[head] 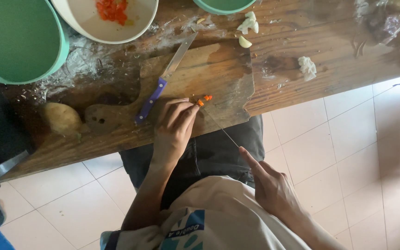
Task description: The person uses two knives to chop chili and garlic on a wooden board, occasionally scraping the pieces into a bowl.
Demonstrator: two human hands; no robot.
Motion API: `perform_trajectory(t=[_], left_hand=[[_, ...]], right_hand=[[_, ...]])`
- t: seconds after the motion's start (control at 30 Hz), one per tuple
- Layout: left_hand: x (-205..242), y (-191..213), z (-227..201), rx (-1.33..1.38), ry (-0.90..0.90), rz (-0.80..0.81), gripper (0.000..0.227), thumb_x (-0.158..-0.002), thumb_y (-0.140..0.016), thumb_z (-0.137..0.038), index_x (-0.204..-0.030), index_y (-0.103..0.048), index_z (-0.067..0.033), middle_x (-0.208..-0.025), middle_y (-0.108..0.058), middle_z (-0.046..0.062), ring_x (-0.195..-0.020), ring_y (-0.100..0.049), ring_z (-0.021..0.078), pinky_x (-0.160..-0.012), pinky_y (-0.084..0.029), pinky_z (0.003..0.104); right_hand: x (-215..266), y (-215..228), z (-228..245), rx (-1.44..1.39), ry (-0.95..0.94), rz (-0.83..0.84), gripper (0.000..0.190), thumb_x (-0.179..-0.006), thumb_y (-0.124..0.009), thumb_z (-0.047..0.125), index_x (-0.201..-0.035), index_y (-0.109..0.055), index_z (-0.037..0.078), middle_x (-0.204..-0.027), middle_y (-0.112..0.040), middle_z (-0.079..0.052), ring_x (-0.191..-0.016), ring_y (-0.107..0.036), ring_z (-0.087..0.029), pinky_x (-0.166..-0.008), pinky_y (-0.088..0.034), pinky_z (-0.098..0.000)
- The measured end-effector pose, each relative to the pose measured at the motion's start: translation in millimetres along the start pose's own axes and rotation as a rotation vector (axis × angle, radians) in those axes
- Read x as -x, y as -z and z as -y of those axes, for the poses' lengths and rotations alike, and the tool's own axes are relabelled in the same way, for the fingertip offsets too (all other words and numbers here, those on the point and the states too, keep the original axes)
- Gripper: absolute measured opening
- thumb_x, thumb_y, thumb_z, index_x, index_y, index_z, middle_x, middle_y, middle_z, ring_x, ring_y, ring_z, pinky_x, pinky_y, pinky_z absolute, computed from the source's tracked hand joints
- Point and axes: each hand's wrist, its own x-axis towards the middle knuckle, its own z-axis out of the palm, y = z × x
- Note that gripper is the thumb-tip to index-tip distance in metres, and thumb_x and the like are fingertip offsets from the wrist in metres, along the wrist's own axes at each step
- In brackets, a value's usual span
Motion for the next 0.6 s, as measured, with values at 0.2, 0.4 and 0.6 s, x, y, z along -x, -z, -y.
perform_trajectory(t=[0.2, 0.4, 0.6], left_hand=[[-1, 1, 1, 0.003, -0.018, 0.009, 0.021, -0.093, -0.078, 0.001, -0.113, -0.071, -0.001, -0.108, -0.068, 0.007, -0.11, -0.068, 0.0255, -0.094, -0.058, 0.036], [-1, 2, 0, -0.015, -0.024, 0.028, 0.022, -0.093, -0.076, 0.002, -0.114, -0.07, -0.0015, -0.11, -0.067, 0.006, -0.111, -0.068, 0.0249, -0.095, -0.057, 0.036], [-1, 0, 1, -0.023, -0.018, 0.037, 0.021, -0.094, -0.076, 0.002, -0.113, -0.068, -0.0017, -0.109, -0.065, 0.007, -0.11, -0.067, 0.0249, -0.093, -0.057, 0.036]], right_hand=[[-4, 10, 7, 0.013, -0.036, 0.035, 0.07, -0.09, -0.059, -0.002, -0.154, -0.044, 0.025, -0.074, -0.063, -0.012, -0.055, -0.061, -0.033, -0.055, -0.045, -0.0502], [-18, 20, 13, 0.027, -0.073, 0.086, 0.072, -0.089, -0.058, -0.004, -0.153, -0.045, 0.026, -0.068, -0.061, -0.012, -0.05, -0.059, -0.031, -0.054, -0.043, -0.0505], [-34, 18, 3, 0.059, 0.04, 0.09, 0.082, -0.082, -0.059, -0.007, -0.156, -0.041, 0.024, -0.068, -0.06, -0.013, -0.049, -0.058, -0.031, -0.052, -0.042, -0.0507]])
